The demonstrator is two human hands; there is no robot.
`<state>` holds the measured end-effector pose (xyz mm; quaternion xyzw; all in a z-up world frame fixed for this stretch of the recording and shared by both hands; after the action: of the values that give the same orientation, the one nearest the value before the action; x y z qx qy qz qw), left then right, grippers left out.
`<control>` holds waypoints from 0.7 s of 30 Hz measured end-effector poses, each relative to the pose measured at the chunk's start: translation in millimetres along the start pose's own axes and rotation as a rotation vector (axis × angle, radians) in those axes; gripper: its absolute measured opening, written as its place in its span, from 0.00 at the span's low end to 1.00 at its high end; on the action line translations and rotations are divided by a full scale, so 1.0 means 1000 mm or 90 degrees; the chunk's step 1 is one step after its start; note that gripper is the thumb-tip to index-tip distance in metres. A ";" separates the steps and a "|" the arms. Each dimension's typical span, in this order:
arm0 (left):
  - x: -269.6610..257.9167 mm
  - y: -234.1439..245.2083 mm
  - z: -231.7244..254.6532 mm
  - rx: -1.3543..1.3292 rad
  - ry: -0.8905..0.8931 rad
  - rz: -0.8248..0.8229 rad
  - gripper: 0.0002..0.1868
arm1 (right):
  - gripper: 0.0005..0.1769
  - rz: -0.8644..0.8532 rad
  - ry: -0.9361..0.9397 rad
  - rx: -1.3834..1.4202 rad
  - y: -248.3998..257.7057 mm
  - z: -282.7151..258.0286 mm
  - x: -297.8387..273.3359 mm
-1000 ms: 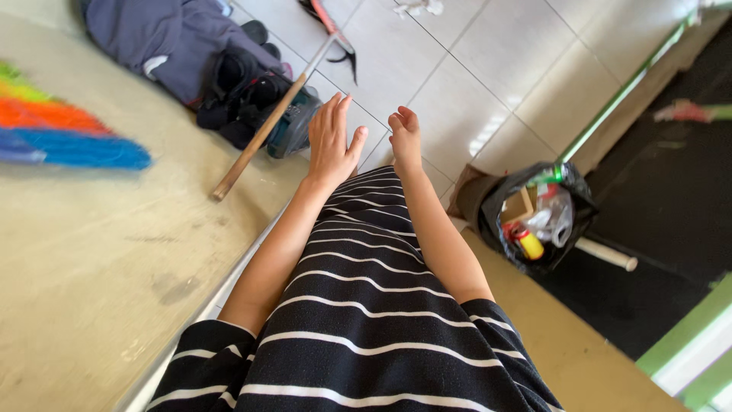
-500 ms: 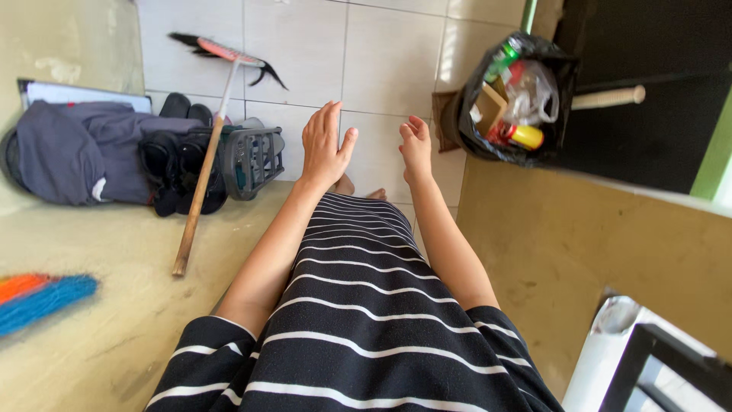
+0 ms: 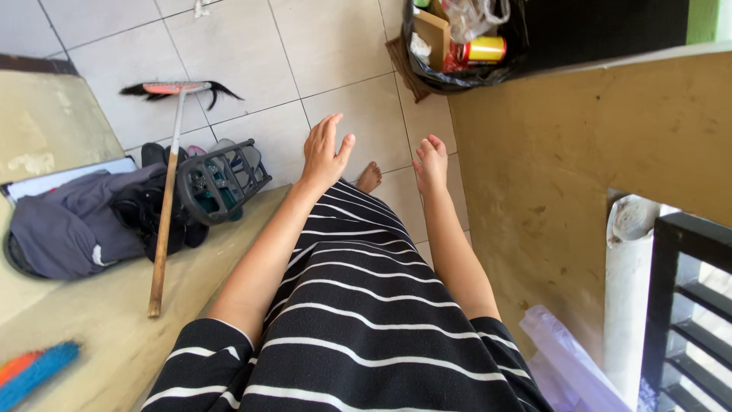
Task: The person sweeps debris from a tiled floor into a dustpan using a broom and then picks up a full trash bag.
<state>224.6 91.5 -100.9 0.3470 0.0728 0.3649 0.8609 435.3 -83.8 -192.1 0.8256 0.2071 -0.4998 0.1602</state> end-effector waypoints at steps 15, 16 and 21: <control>0.102 -0.124 -0.145 -0.147 0.276 -0.223 0.26 | 0.31 0.132 -0.142 0.309 0.047 0.048 0.141; 0.111 -0.132 -0.159 -0.143 0.274 -0.233 0.26 | 0.32 0.129 -0.143 0.349 0.047 0.053 0.153; 0.159 -0.193 -0.240 -0.355 0.366 -0.236 0.37 | 0.31 0.129 -0.126 0.518 0.051 0.060 0.220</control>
<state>360.3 234.5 -386.0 -0.0332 0.2689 0.2919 0.9173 506.3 -116.0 -412.5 0.7856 -0.1054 -0.5994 -0.1113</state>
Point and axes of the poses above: each hand's wrist, its own x-axis towards the middle knuckle, its own y-axis out of the back of the hand, z = x × y, the point moved 1 cm from there along x, towards the middle knuckle, and after that the axes turned 11 degrees about -y, right-handed, at the moved point
